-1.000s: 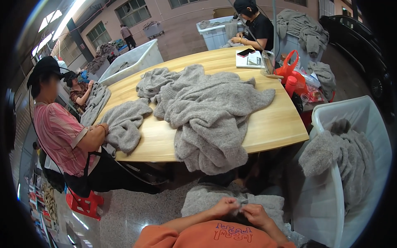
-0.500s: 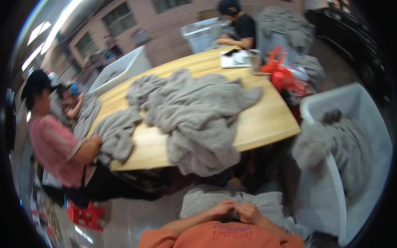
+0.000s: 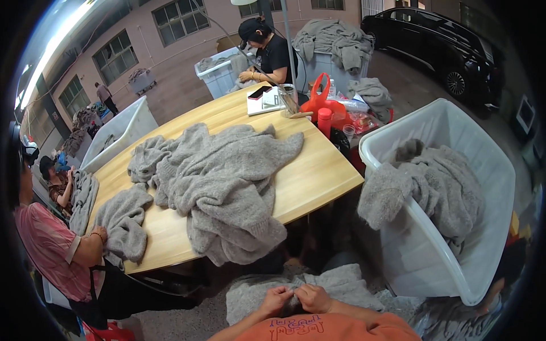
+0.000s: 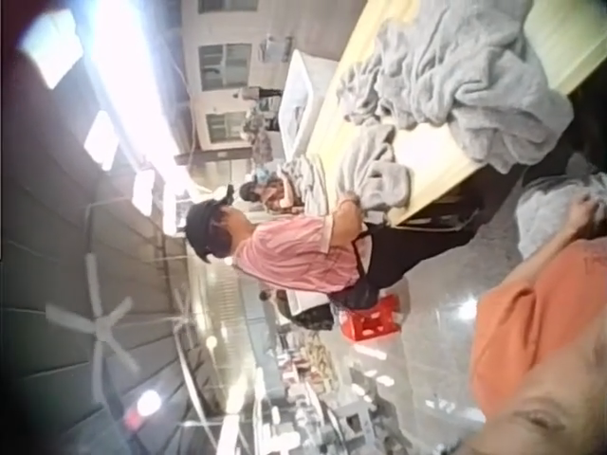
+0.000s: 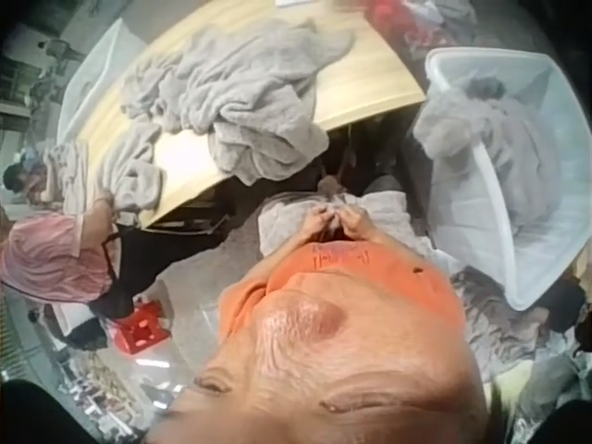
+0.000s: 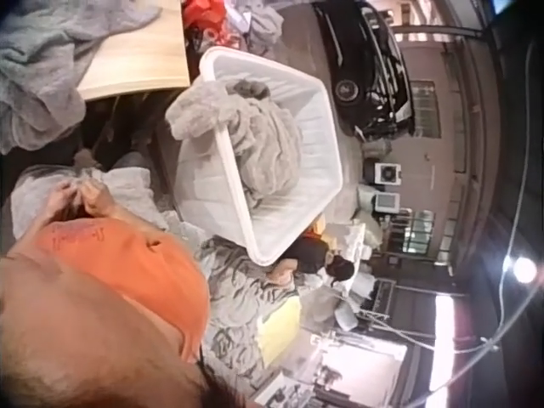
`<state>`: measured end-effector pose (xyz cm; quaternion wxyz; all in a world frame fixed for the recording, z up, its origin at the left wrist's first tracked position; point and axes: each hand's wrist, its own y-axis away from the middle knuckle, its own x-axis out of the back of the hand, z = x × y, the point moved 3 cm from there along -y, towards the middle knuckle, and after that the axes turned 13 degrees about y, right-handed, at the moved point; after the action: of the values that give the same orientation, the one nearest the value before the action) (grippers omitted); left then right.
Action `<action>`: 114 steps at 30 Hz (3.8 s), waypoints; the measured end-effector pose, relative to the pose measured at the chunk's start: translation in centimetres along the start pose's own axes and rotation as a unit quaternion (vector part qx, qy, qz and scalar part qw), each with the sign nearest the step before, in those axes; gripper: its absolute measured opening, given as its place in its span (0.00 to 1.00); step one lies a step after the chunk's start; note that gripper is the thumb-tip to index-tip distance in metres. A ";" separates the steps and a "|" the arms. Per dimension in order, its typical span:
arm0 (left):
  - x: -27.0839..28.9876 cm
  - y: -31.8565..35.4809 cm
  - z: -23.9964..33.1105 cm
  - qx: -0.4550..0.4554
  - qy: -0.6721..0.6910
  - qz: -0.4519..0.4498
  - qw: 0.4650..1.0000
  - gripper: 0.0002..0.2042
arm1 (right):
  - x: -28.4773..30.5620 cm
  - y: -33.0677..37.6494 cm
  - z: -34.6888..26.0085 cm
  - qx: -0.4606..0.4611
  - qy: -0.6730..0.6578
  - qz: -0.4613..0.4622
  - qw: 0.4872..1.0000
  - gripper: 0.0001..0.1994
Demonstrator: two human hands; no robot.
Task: Inspecting and sorting fabric pieces in a factory.
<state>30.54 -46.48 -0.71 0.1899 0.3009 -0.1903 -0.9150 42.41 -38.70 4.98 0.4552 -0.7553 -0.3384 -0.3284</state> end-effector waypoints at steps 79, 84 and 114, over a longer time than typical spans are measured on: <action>-3.3 0.0 4.4 -0.391 -0.396 0.025 0.831 0.12 | -0.4 0.2 4.1 -0.220 -0.322 -0.185 0.902 0.20; -4.4 0.2 4.0 -0.464 -0.314 -0.002 0.829 0.13 | -2.9 2.3 7.7 -0.282 -0.615 -0.224 0.702 0.16; 7.1 -6.4 -1.9 -0.009 0.030 0.073 0.997 0.06 | -9.2 7.5 15.8 -0.132 0.025 -0.199 0.971 0.10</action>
<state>24.92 -44.76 -8.53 0.2643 0.3123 -0.1979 -0.8907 46.30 -28.99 -11.75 0.2856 -0.7178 -0.4237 -0.4729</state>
